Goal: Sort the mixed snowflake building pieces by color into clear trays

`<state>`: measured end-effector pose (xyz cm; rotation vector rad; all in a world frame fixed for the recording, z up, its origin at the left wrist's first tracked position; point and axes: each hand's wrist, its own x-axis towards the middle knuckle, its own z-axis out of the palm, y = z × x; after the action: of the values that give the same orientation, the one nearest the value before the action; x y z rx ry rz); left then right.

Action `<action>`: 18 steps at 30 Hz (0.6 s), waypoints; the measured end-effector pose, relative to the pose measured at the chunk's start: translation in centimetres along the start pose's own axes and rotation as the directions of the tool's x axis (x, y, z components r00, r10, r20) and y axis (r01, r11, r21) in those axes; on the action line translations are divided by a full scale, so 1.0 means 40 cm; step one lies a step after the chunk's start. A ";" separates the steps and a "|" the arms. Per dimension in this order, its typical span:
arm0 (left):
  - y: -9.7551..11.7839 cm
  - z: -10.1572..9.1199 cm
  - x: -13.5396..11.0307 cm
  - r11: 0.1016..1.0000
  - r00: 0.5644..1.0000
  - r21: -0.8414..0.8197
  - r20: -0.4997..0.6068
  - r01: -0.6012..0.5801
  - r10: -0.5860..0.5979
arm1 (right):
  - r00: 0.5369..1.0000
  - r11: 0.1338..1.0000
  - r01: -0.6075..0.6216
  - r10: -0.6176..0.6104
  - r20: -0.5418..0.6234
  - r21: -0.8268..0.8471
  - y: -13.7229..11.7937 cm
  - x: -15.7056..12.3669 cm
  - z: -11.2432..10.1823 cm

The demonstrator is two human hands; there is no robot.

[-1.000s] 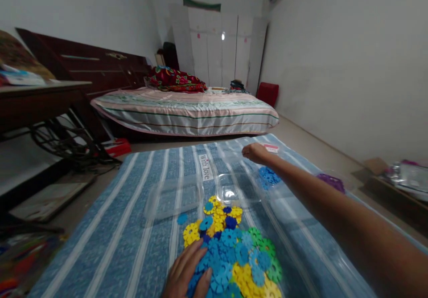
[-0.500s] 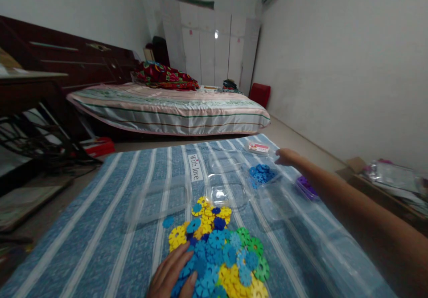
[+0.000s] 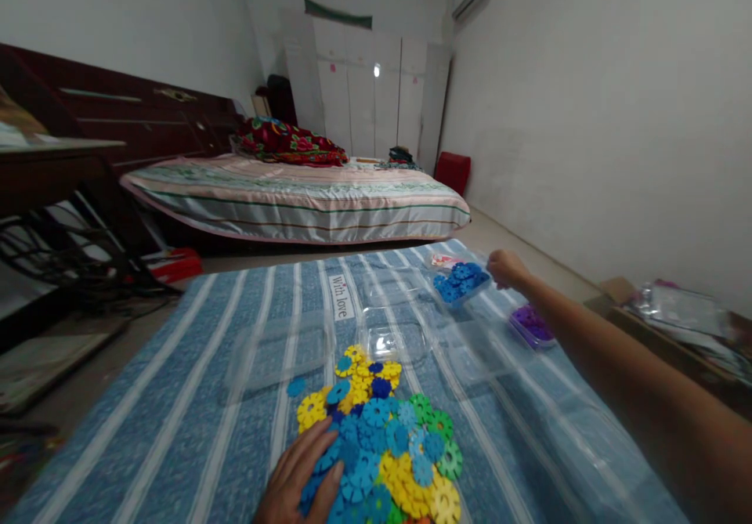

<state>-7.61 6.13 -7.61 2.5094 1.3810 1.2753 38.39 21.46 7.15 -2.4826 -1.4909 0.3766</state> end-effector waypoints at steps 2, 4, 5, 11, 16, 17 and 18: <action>0.009 -0.001 0.001 1.000 1.000 -0.006 -0.007 0.023 -0.023 | 0.997 0.999 0.044 -0.045 -0.057 -0.019 -0.016 -0.024 -0.042; 0.018 -0.002 0.003 0.998 0.998 -0.012 0.001 0.056 -0.056 | 0.989 0.994 0.099 -0.103 -0.104 -0.046 -0.041 -0.061 -0.079; 0.023 -0.004 0.003 0.997 0.997 -0.017 0.008 0.071 -0.071 | 0.984 0.990 0.126 -0.133 -0.123 -0.057 -0.056 -0.083 -0.094; 0.054 -0.010 0.013 0.984 0.988 -0.093 0.042 0.155 -0.151 | 0.845 0.862 0.384 -0.472 -0.250 -0.331 -0.162 -0.266 -0.129; 0.082 -0.014 0.022 0.959 0.976 -0.185 0.077 0.217 -0.206 | 0.760 0.710 0.504 -0.635 -0.139 -0.491 -0.249 -0.439 -0.072; 0.087 -0.015 0.024 0.952 0.973 -0.203 0.083 0.227 -0.214 | 0.739 0.675 0.528 -0.665 -0.112 -0.515 -0.263 -0.471 -0.054; 0.091 -0.017 0.025 0.946 0.971 -0.220 0.089 0.237 -0.223 | 0.714 0.638 0.551 -0.694 -0.093 -0.538 -0.276 -0.501 -0.036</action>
<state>-5.23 4.39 -5.17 2.1474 1.3756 1.2201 20.65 8.72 14.12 -1.9438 -2.3770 -0.5366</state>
